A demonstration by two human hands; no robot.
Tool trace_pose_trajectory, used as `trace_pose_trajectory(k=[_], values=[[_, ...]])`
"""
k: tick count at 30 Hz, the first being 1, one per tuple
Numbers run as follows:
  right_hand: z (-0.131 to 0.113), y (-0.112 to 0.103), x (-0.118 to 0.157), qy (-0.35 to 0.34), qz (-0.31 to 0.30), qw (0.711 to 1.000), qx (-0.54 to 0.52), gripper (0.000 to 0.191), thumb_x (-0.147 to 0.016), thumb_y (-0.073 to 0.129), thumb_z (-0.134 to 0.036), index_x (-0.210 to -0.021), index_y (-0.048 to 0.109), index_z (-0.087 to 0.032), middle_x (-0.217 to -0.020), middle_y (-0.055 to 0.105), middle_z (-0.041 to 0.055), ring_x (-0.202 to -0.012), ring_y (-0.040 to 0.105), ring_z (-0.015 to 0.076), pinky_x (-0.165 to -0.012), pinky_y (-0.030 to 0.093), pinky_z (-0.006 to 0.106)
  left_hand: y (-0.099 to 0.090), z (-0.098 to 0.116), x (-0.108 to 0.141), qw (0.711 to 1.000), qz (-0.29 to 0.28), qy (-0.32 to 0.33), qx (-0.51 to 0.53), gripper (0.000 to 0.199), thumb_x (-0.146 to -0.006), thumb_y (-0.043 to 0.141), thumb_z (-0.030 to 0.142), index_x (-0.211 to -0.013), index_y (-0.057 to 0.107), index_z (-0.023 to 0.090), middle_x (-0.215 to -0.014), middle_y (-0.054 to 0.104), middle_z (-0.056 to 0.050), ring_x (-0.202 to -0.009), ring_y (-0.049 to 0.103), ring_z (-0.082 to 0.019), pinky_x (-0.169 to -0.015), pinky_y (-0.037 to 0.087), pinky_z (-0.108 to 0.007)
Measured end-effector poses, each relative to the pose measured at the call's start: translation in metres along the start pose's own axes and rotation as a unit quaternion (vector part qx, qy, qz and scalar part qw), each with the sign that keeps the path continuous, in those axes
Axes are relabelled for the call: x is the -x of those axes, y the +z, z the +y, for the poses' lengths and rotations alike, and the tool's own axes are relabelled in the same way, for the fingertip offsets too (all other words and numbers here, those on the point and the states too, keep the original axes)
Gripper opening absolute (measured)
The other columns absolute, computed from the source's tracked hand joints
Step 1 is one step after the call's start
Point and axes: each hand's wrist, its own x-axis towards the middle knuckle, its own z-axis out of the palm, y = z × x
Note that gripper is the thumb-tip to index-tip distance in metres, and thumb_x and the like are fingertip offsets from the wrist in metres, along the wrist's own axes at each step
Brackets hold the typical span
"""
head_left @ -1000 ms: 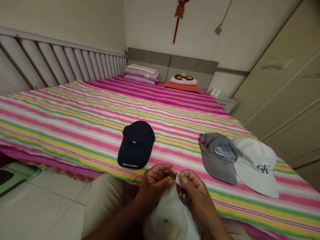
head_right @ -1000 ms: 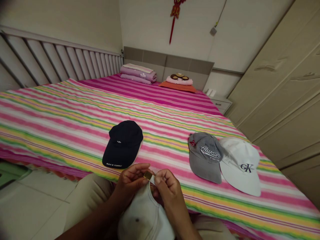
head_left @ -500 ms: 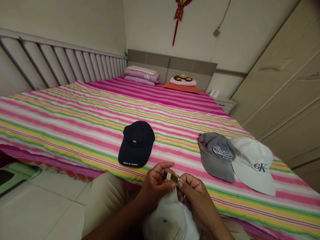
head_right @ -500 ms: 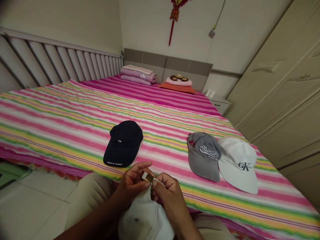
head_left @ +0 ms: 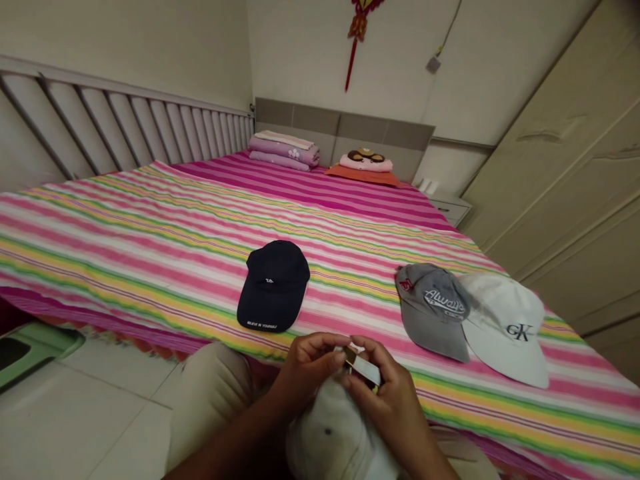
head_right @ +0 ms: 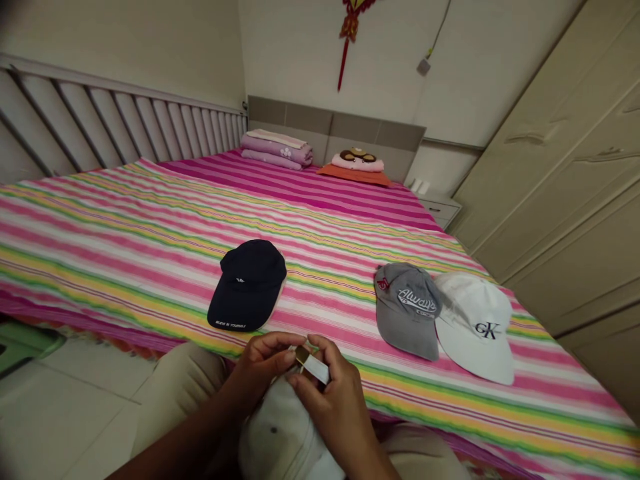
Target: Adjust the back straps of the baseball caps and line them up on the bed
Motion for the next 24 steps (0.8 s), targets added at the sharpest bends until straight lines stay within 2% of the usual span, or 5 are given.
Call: trace_pose_trajectory(k=[4,10,16,21,24], values=[[-0.004,-0.001,0.001,-0.045,0.013,0.996,0.080,0.027,-0.071,0.058,-0.028,-0.096,0.058,-0.018,-0.090,0.066,0.0075,-0.080,0.061,0.0215,-0.070,0.046,0.029,0.001,0.000,0.000,0.999,0.022,-0.006,0.026,0.019,-0.061,0.071,0.024,-0.076,0.068,0.014,-0.065,0.067,-0.004,-0.058,0.058,-0.010,-0.057,0.043,-0.021],[-0.009,0.001,0.003,-0.092,0.020,0.989,0.118,0.008,-0.074,0.055,-0.024,-0.079,0.059,-0.020,-0.070,0.065,0.0000,-0.060,0.059,0.0141,-0.057,0.044,0.022,0.000,-0.003,0.000,0.998,0.030,-0.011,0.060,0.017,-0.056,0.072,0.015,-0.069,0.060,0.013,-0.051,0.059,0.001,-0.046,0.052,-0.006,-0.047,0.038,-0.017],[-0.009,-0.004,0.005,-0.111,0.040,0.979,0.166,0.004,-0.072,0.055,-0.021,-0.073,0.059,-0.019,-0.058,0.060,-0.0022,-0.047,0.051,0.0115,-0.049,0.040,0.021,-0.003,0.004,-0.004,0.995,0.075,0.016,0.061,0.017,-0.056,0.068,0.015,-0.065,0.053,0.015,-0.056,0.056,0.004,-0.046,0.052,-0.008,-0.048,0.041,-0.020],[-0.009,-0.004,0.005,-0.105,0.014,0.980,0.167,0.007,-0.073,0.054,-0.023,-0.075,0.059,-0.019,-0.058,0.059,-0.0020,-0.046,0.048,0.0112,-0.048,0.037,0.021,-0.010,0.003,-0.009,0.999,-0.002,-0.013,0.046,0.022,-0.061,0.067,0.026,-0.078,0.059,0.015,-0.074,0.062,-0.003,-0.067,0.057,-0.012,-0.062,0.042,-0.023],[-0.012,-0.005,0.006,-0.100,-0.011,0.981,0.163,0.009,-0.073,0.053,-0.021,-0.078,0.060,-0.019,-0.060,0.059,-0.0014,-0.050,0.048,0.0119,-0.051,0.038,0.022,-0.011,0.009,-0.011,0.993,-0.079,-0.086,-0.035,0.024,-0.059,0.069,0.032,-0.071,0.060,0.013,-0.069,0.061,-0.002,-0.059,0.053,-0.009,-0.056,0.038,-0.021]])
